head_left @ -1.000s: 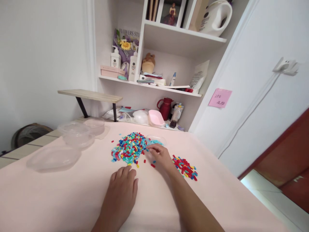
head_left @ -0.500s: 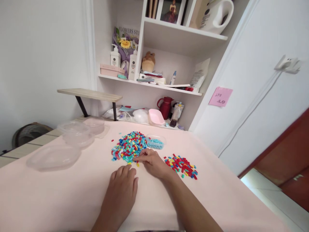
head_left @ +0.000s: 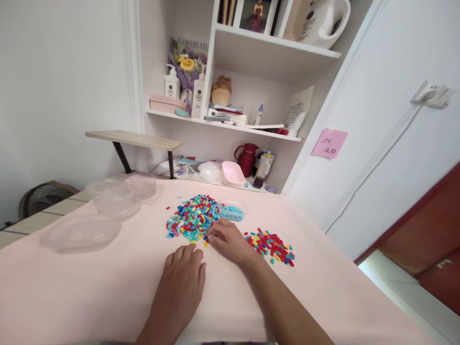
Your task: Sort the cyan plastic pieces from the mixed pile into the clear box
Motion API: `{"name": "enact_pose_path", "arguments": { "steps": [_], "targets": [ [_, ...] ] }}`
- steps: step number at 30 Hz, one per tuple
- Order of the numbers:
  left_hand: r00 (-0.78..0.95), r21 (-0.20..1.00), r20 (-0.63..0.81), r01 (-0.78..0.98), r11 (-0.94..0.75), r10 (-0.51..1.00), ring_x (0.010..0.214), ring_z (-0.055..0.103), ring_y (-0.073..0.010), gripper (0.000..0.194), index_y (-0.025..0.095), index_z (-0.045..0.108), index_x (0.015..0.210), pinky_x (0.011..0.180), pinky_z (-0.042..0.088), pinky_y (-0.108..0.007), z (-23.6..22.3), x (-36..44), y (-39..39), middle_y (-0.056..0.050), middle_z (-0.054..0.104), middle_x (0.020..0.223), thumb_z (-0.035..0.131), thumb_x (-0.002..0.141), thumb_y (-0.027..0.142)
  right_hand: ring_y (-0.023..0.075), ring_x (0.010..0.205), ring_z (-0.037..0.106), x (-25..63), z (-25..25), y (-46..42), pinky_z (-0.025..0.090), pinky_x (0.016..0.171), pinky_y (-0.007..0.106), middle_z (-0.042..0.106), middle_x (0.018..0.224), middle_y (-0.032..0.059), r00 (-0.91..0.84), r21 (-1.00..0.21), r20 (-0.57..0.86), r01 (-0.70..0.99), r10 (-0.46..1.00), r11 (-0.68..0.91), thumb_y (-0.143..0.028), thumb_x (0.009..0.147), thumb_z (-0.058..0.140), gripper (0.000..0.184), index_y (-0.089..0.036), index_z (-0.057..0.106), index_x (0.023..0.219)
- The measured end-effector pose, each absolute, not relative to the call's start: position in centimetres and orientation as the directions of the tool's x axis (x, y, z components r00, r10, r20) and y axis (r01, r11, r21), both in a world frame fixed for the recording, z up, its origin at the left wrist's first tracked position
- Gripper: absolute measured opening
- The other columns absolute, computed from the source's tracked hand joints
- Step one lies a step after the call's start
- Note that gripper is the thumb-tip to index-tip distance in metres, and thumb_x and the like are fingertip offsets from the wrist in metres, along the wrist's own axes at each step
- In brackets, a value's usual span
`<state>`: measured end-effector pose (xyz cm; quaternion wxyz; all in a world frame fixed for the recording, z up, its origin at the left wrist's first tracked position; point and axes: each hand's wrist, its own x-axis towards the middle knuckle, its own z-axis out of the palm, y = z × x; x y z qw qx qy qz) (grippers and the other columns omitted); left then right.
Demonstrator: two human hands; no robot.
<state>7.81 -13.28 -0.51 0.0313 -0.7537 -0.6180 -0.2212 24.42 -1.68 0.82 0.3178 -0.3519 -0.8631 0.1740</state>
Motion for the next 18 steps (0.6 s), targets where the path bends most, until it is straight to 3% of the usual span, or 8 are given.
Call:
{"name": "enact_pose_path", "arguments": {
  "steps": [7, 18],
  "targets": [
    [0.138, 0.214, 0.388, 0.948, -0.234, 0.911, 0.111, 0.054, -0.0230, 0.026, 0.024, 0.060, 0.108, 0.094, 0.039, -0.042, -0.84, 7.77, -13.10, -0.007, 0.062, 0.119, 0.037, 0.096, 0.022, 0.0217, 0.095, 0.055, 24.07, 0.08, -1.69, 0.038, 0.089, 0.036, 0.067, 0.098, 0.0025, -0.578, -0.414, 0.414, 0.568, 0.703, 0.711, -0.034, 0.078, 0.077, 0.025, -0.025, 0.068, 0.100],
    [0.155, 0.194, 0.426, 0.946, -0.258, 0.891, 0.108, 0.058, -0.0227, 0.024, 0.024, 0.062, 0.104, 0.092, 0.042, -0.042, -0.52, 7.73, -13.22, -0.005, 0.066, 0.113, 0.040, 0.095, 0.021, 0.0188, 0.091, 0.055, 24.01, 0.34, -1.80, 0.036, 0.084, 0.032, 0.064, 0.091, 0.0002, -0.555, -0.423, 0.410, 0.588, 0.724, 0.690, -0.020, 0.077, 0.070, 0.012, -0.022, 0.063, 0.086]
  ]
}}
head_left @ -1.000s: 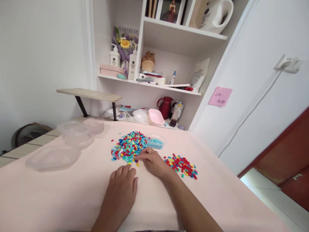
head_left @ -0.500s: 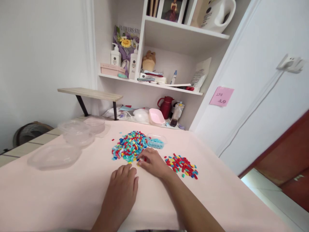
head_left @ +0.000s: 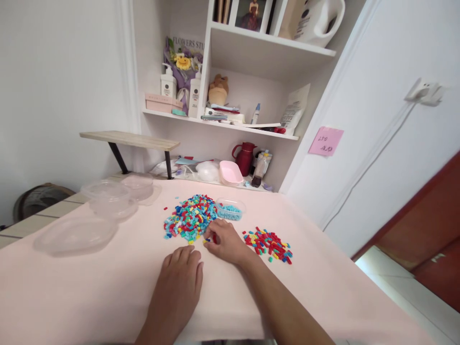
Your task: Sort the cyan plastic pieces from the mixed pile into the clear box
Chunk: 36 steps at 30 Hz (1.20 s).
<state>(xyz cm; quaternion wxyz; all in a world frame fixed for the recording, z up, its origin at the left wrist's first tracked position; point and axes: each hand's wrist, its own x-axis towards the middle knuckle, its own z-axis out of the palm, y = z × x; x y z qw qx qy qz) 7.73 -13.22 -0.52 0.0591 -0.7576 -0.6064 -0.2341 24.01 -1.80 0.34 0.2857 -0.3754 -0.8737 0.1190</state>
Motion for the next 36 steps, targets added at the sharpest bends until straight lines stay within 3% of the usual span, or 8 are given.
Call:
{"name": "enact_pose_path", "arguments": {
  "steps": [4, 10, 15, 18, 23, 27, 31, 36],
  "targets": [
    [0.156, 0.190, 0.449, 0.946, -0.264, 0.880, 0.106, 0.059, -0.0228, 0.024, 0.024, 0.062, 0.104, 0.091, 0.043, -0.042, -0.7, 7.7, -13.2, -0.005, 0.067, 0.113, 0.040, 0.095, 0.020, 0.0199, 0.092, 0.054, 23.9, 0.3, -1.9, 0.035, 0.085, 0.033, 0.064, 0.094, 0.0015, -0.568, -0.400, 0.410, 0.592, 0.714, 0.700, -0.024, 0.078, 0.070, 0.016, -0.024, 0.066, 0.093],
    [0.165, 0.178, 0.479, 0.943, -0.280, 0.862, 0.103, 0.061, -0.0226, 0.024, 0.023, 0.062, 0.103, 0.089, 0.044, -0.042, -1.1, 7.5, -13.2, -0.004, 0.068, 0.109, 0.040, 0.095, 0.020, 0.0187, 0.087, 0.052, 24.3, 0.4, -1.3, 0.033, 0.078, 0.030, 0.060, 0.084, 0.0007, -0.551, -0.324, 0.365, 0.680, 0.750, 0.658, -0.010, 0.074, 0.058, 0.012, -0.021, 0.060, 0.077],
    [0.177, 0.172, 0.497, 0.940, -0.296, 0.850, 0.101, 0.061, -0.0220, 0.023, 0.023, 0.063, 0.100, 0.089, 0.045, -0.041, -1.2, 7.4, -13.1, -0.004, 0.069, 0.107, 0.040, 0.095, 0.020, 0.0195, 0.085, 0.053, 26.5, 0.2, -0.7, 0.032, 0.073, 0.029, 0.061, 0.085, 0.0035, -0.336, -0.295, 0.357, 0.845, 0.872, 0.446, -0.002, 0.071, 0.052, 0.021, -0.021, 0.060, 0.072],
    [0.176, 0.173, 0.499, 0.939, -0.296, 0.849, 0.101, 0.061, -0.0220, 0.023, 0.022, 0.063, 0.101, 0.089, 0.045, -0.042, -1.2, 7.5, -13.0, -0.004, 0.069, 0.107, 0.040, 0.095, 0.019, 0.0210, 0.089, 0.055, 27.4, 0.2, -0.5, 0.034, 0.076, 0.030, 0.064, 0.086, 0.0044, -0.206, -0.351, 0.405, 0.865, 0.891, 0.360, 0.000, 0.072, 0.050, 0.026, -0.022, 0.063, 0.075],
    [0.168, 0.180, 0.485, 0.941, -0.285, 0.858, 0.098, 0.060, -0.0219, 0.024, 0.023, 0.062, 0.100, 0.086, 0.044, -0.041, -1.0, 7.6, -13.2, -0.003, 0.068, 0.105, 0.039, 0.095, 0.019, 0.0199, 0.094, 0.058, 26.3, 0.2, -0.4, 0.041, 0.085, 0.031, 0.066, 0.095, 0.0043, -0.293, -0.461, 0.506, 0.703, 0.811, 0.541, 0.001, 0.074, 0.047, 0.038, -0.023, 0.069, 0.093],
    [0.161, 0.187, 0.473, 0.942, -0.278, 0.866, 0.096, 0.060, -0.0208, 0.025, 0.023, 0.062, 0.097, 0.084, 0.042, -0.039, -0.7, 7.7, -13.3, -0.003, 0.068, 0.101, 0.038, 0.095, 0.018, 0.0218, 0.103, 0.057, 25.1, -0.3, -0.6, 0.041, 0.094, 0.036, 0.065, 0.108, 0.0054, -0.443, -0.412, 0.546, 0.597, 0.711, 0.689, -0.005, 0.083, 0.049, 0.042, -0.027, 0.069, 0.113],
    [0.157, 0.195, 0.463, 0.942, -0.273, 0.872, 0.097, 0.059, -0.0208, 0.025, 0.023, 0.061, 0.097, 0.085, 0.042, -0.039, -0.5, 7.8, -13.3, -0.003, 0.067, 0.102, 0.037, 0.096, 0.018, 0.0225, 0.105, 0.057, 25.0, -0.8, -0.8, 0.044, 0.093, 0.037, 0.063, 0.116, 0.0073, -0.565, -0.350, 0.490, 0.570, 0.664, 0.743, -0.004, 0.085, 0.048, 0.053, -0.030, 0.062, 0.130],
    [0.156, 0.200, 0.456, 0.941, -0.271, 0.876, 0.097, 0.059, -0.0211, 0.025, 0.023, 0.061, 0.097, 0.085, 0.042, -0.039, -0.5, 7.8, -13.3, -0.003, 0.067, 0.102, 0.037, 0.096, 0.018, 0.0211, 0.105, 0.058, 25.3, -0.6, -0.8, 0.044, 0.094, 0.037, 0.065, 0.113, 0.0050, -0.607, -0.362, 0.455, 0.543, 0.652, 0.758, -0.006, 0.090, 0.046, 0.043, -0.030, 0.069, 0.117]
  ]
}}
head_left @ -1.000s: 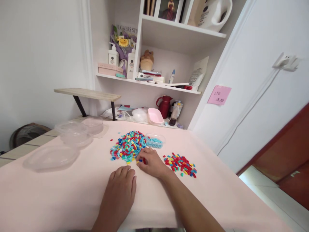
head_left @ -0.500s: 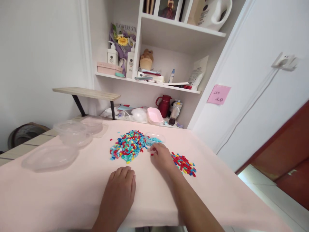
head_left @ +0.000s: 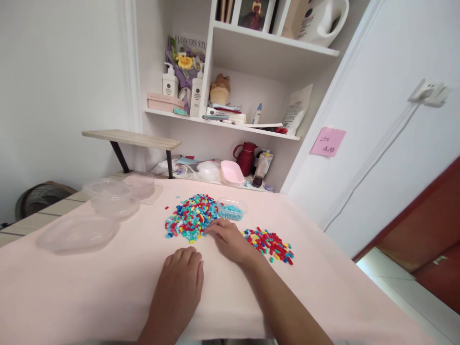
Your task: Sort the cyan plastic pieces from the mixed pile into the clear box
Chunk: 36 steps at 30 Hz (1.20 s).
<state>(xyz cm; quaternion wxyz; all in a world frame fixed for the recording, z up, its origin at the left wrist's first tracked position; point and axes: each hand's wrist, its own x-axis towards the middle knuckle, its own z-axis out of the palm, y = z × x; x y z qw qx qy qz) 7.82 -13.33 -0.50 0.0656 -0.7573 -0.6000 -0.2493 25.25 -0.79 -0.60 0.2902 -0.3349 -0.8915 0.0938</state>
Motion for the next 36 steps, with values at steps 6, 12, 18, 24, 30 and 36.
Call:
{"name": "enact_pose_path", "arguments": {
  "steps": [6, 12, 18, 24, 30, 36],
  "targets": [
    [0.159, 0.198, 0.456, 0.941, -0.274, 0.876, 0.097, 0.059, -0.0210, 0.026, 0.023, 0.061, 0.099, 0.086, 0.042, -0.040, -0.60, 7.78, -13.45, -0.003, 0.067, 0.102, 0.036, 0.096, 0.019, 0.0204, 0.102, 0.058, 24.93, -0.42, -0.88, 0.044, 0.091, 0.035, 0.064, 0.111, 0.0065, -0.560, -0.395, 0.482, 0.548, 0.674, 0.737, -0.010, 0.094, 0.045, 0.038, -0.027, 0.067, 0.119],
    [0.156, 0.194, 0.458, 0.943, -0.270, 0.875, 0.098, 0.060, -0.0205, 0.025, 0.023, 0.062, 0.100, 0.086, 0.043, -0.039, -0.52, 7.78, -13.26, -0.003, 0.068, 0.105, 0.038, 0.096, 0.019, 0.0230, 0.104, 0.055, 24.37, -1.04, -1.15, 0.042, 0.090, 0.038, 0.063, 0.111, 0.0073, -0.574, -0.297, 0.450, 0.626, 0.684, 0.721, -0.010, 0.093, 0.048, 0.040, -0.030, 0.065, 0.122],
    [0.163, 0.189, 0.457, 0.943, -0.275, 0.874, 0.100, 0.059, -0.0215, 0.026, 0.022, 0.063, 0.104, 0.087, 0.043, -0.040, -0.68, 7.62, -13.24, -0.005, 0.068, 0.108, 0.038, 0.096, 0.020, 0.0200, 0.100, 0.059, 24.52, -0.81, -0.78, 0.045, 0.091, 0.036, 0.063, 0.109, 0.0068, -0.500, -0.434, 0.490, 0.570, 0.714, 0.697, -0.011, 0.094, 0.046, 0.035, -0.027, 0.066, 0.117],
    [0.161, 0.194, 0.453, 0.942, -0.273, 0.877, 0.100, 0.059, -0.0215, 0.027, 0.023, 0.063, 0.103, 0.087, 0.043, -0.040, -0.62, 7.70, -13.30, -0.004, 0.068, 0.107, 0.037, 0.096, 0.020, 0.0215, 0.100, 0.058, 24.53, -1.05, -0.72, 0.047, 0.090, 0.036, 0.063, 0.106, 0.0081, -0.518, -0.386, 0.482, 0.599, 0.707, 0.702, -0.014, 0.095, 0.047, 0.038, -0.028, 0.065, 0.125],
    [0.162, 0.192, 0.452, 0.943, -0.273, 0.877, 0.098, 0.059, -0.0218, 0.028, 0.023, 0.063, 0.103, 0.085, 0.043, -0.040, -0.57, 7.82, -13.28, -0.004, 0.068, 0.105, 0.036, 0.096, 0.019, 0.0186, 0.093, 0.062, 24.67, -0.37, -0.73, 0.047, 0.090, 0.034, 0.066, 0.098, 0.0055, -0.452, -0.482, 0.496, 0.567, 0.742, 0.668, -0.007, 0.089, 0.046, 0.032, -0.024, 0.072, 0.097],
    [0.159, 0.189, 0.463, 0.943, -0.273, 0.872, 0.097, 0.059, -0.0207, 0.028, 0.023, 0.064, 0.100, 0.085, 0.043, -0.039, -0.57, 7.78, -13.40, -0.004, 0.068, 0.104, 0.037, 0.096, 0.020, 0.0198, 0.094, 0.062, 24.76, -0.36, -0.54, 0.047, 0.089, 0.034, 0.067, 0.097, 0.0057, -0.429, -0.472, 0.494, 0.598, 0.756, 0.648, -0.010, 0.086, 0.054, 0.025, -0.023, 0.072, 0.098]
  ]
}}
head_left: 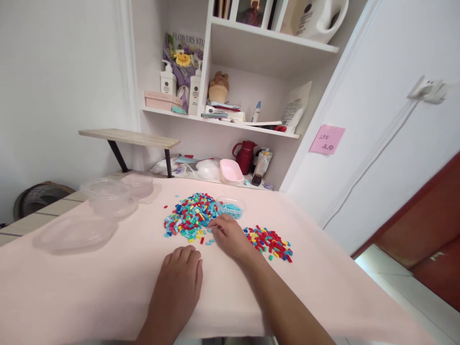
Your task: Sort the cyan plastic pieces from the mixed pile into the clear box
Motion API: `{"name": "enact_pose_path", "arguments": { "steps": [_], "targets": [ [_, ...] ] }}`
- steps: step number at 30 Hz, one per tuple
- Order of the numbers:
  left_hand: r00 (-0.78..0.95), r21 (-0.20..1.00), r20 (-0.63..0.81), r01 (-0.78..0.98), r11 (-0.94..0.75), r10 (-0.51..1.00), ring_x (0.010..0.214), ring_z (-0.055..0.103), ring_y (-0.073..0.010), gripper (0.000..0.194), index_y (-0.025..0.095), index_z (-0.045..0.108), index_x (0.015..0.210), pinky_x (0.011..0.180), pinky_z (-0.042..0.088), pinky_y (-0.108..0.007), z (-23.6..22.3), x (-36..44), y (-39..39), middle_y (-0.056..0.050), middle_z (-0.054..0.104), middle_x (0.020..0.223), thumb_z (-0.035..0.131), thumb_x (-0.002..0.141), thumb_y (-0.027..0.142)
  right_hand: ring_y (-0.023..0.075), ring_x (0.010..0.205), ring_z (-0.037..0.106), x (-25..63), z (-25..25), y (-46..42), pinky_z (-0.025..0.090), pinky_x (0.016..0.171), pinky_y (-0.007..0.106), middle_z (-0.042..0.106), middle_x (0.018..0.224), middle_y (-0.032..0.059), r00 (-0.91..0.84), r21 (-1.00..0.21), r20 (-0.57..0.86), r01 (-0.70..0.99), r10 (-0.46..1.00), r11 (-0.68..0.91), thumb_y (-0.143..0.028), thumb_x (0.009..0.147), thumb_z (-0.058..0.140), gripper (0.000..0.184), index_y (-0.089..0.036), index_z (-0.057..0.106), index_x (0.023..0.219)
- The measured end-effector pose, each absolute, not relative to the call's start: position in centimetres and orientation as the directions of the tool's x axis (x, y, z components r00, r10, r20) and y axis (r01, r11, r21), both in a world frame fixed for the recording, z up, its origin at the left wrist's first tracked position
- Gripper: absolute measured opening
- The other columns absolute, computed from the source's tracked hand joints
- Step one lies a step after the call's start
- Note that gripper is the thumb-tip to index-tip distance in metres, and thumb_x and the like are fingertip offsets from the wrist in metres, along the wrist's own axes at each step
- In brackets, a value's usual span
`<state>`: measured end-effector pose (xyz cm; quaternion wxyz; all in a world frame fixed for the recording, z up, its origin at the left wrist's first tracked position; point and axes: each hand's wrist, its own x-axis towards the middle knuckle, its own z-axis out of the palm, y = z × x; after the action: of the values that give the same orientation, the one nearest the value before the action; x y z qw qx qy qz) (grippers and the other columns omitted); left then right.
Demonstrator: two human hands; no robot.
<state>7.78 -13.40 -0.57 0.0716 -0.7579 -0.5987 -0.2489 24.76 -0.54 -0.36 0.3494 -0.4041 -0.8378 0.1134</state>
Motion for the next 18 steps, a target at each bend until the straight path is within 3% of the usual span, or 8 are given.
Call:
{"name": "enact_pose_path", "arguments": {
  "steps": [8, 18],
  "targets": [
    [0.156, 0.185, 0.473, 0.945, -0.271, 0.867, 0.098, 0.060, -0.0202, 0.025, 0.024, 0.063, 0.101, 0.086, 0.043, -0.038, -0.62, 7.75, -13.30, -0.003, 0.068, 0.104, 0.039, 0.095, 0.019, 0.0211, 0.094, 0.062, 24.88, -1.22, -0.05, 0.046, 0.089, 0.034, 0.070, 0.096, 0.0060, -0.475, -0.398, 0.466, 0.640, 0.746, 0.657, -0.012, 0.089, 0.056, 0.029, -0.028, 0.076, 0.102],
    [0.170, 0.175, 0.477, 0.943, -0.282, 0.862, 0.099, 0.060, -0.0218, 0.025, 0.022, 0.063, 0.103, 0.086, 0.044, -0.041, -0.66, 7.69, -13.22, -0.004, 0.068, 0.105, 0.039, 0.095, 0.019, 0.0219, 0.094, 0.063, 25.02, -0.44, -0.28, 0.045, 0.088, 0.034, 0.072, 0.094, 0.0042, -0.473, -0.415, 0.431, 0.652, 0.768, 0.634, -0.017, 0.084, 0.064, 0.021, -0.029, 0.077, 0.097]
  ]
}}
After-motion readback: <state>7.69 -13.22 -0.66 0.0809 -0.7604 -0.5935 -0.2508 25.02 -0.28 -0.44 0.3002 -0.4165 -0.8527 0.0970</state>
